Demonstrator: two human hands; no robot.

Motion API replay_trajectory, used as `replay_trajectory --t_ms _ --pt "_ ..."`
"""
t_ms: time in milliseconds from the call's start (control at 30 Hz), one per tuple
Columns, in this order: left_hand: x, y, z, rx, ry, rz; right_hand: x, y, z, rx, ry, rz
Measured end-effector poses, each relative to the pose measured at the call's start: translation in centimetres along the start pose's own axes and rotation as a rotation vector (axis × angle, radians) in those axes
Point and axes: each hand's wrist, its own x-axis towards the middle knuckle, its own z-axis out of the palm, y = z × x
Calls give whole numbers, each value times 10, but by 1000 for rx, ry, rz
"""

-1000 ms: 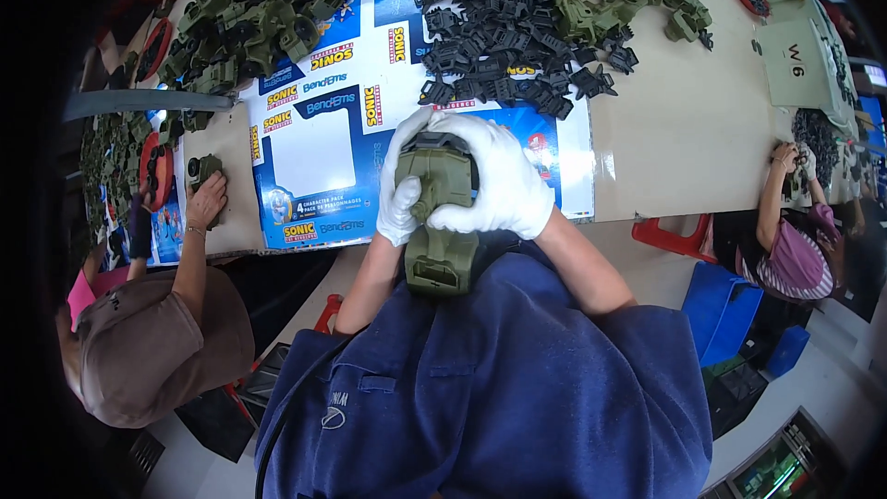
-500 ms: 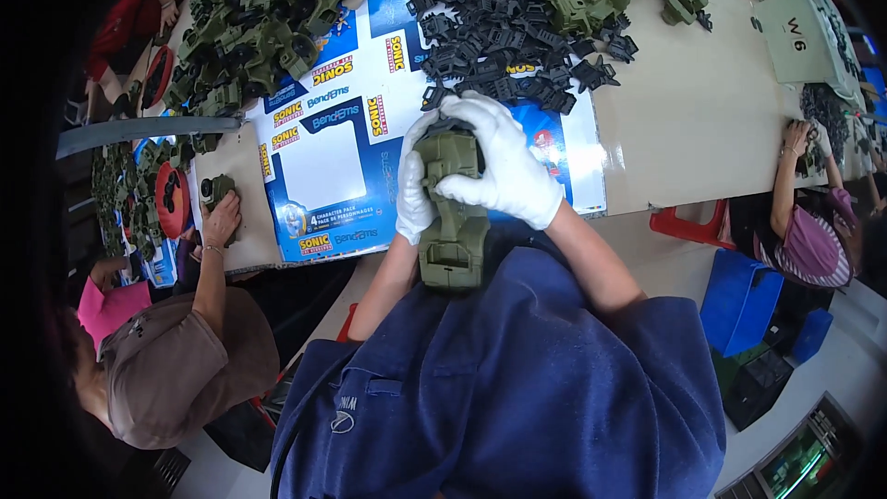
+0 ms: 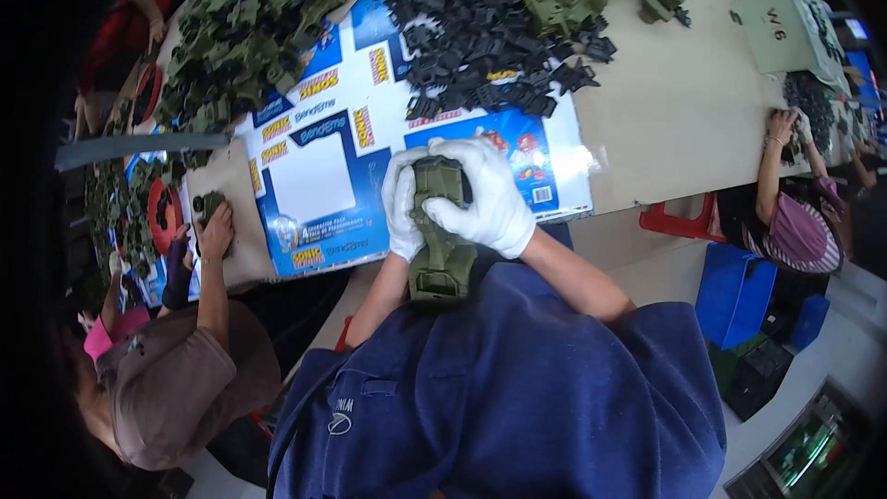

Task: The person assembles plastic toy car components by hand, joining chassis parts to a toy car body.

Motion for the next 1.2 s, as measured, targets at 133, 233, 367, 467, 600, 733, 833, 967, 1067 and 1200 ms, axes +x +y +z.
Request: replay_trajectory --t_ms 133,233,367,467,600,733,833,967,1067,1200 --pt "24 -33 17 241 -100 -88 -27 48 -20 177 140 539" --pt "60 -32 35 325 -56 -282 -24 88 -101 126 492 719" --pt "151 -47 71 724 -51 49 -44 163 -191 -423 968 704" --pt "221 -48 96 908 12 144 -52 176 -188 -442 912 610" --pt "321 -56 81 1249 317 -30 -44 165 -124 -392 290 487" --pt "394 -57 35 1331 516 -304 -24 161 -88 -299 139 547" --pt "419 -81 -33 1184 346 -217 -13 171 -83 -309 57 540" --pt "386 -84 -14 1114 258 55 -18 201 -79 -130 137 488" --pt "355 -78 -9 1246 29 106 -18 203 -84 -249 111 383" --pt "374 -59 -58 1690 263 215 -24 207 -84 -221 86 409"
